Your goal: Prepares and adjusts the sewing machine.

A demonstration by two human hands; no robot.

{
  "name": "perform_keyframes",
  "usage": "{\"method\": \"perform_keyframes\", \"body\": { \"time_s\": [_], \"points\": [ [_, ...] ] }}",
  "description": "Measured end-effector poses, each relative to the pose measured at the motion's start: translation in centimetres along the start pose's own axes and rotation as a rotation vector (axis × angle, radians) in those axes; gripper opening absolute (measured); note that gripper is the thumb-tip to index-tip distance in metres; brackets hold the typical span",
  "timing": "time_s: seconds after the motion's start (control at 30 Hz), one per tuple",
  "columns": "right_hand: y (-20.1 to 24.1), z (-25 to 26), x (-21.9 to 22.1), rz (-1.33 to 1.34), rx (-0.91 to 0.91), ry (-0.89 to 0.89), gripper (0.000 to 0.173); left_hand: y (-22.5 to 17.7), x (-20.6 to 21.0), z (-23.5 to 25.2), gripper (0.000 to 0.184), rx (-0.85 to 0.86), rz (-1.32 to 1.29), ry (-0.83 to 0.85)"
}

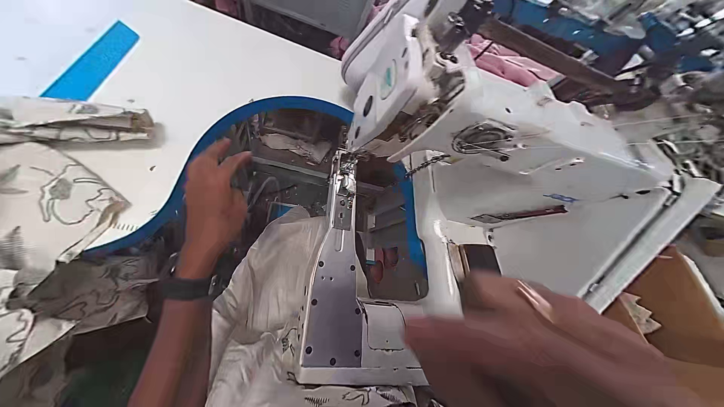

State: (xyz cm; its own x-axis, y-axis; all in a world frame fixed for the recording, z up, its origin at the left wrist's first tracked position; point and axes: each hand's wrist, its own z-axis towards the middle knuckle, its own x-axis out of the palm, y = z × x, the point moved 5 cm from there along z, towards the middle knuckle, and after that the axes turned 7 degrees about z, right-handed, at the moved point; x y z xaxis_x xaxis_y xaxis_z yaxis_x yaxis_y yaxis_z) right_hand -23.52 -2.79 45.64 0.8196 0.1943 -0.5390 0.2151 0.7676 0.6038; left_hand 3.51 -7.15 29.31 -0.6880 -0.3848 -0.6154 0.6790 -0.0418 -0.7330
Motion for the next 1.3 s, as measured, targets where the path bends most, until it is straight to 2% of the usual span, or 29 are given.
{"method": "perform_keyframes", "body": {
  "time_s": [0.03,0.13,0.17,0.23,0.37,0.47,0.57,0.7,0.9,1.3],
  "points": [
    [-3.6,1.2,2.6,-0.114,-0.05,-0.055,0.016,0.3,1.8,0.7,0.037,-0.086,-0.129,-0.009],
    [-12.9,2.1,7.3,-0.328,0.021,-0.179,0.014,-2.7,8.7,1.3,0.024,-0.284,-0.9,0.3],
    [-14.6,2.1,7.8,-0.4,0.043,-0.197,0.015,-3.8,10.4,1.7,0.02,-0.338,-1.098,0.345],
    [-16.0,1.5,8.2,-0.509,0.054,-0.2,0.016,-5.1,12.2,2.3,0.011,-0.415,-1.283,0.313],
    [-16.4,1.2,7.3,-0.54,0.025,-0.293,0.015,-6.2,12.6,3.4,0.013,-0.435,-1.233,0.206],
    [-16.4,1.5,5.9,-0.524,-0.002,-0.422,0.014,-6.7,12.1,4.0,0.016,-0.408,-1.18,0.199],
    [-16.7,1.7,5.6,-0.555,-0.006,-0.475,0.016,-7.3,11.9,4.2,0.022,-0.453,-1.184,0.215],
    [-16.9,1.8,6.0,-0.522,0.009,-0.445,0.016,-8.5,12.0,4.0,0.015,-0.462,-1.239,0.269],
    [-16.7,2.1,6.3,-0.598,0.003,-0.443,0.013,-9.0,12.8,4.0,0.015,-0.59,-1.356,0.271],
    [-16.7,2.3,6.3,-0.639,-0.002,-0.444,0.013,-9.7,13.0,3.7,0.02,-0.656,-1.568,0.257]
  ]
}}
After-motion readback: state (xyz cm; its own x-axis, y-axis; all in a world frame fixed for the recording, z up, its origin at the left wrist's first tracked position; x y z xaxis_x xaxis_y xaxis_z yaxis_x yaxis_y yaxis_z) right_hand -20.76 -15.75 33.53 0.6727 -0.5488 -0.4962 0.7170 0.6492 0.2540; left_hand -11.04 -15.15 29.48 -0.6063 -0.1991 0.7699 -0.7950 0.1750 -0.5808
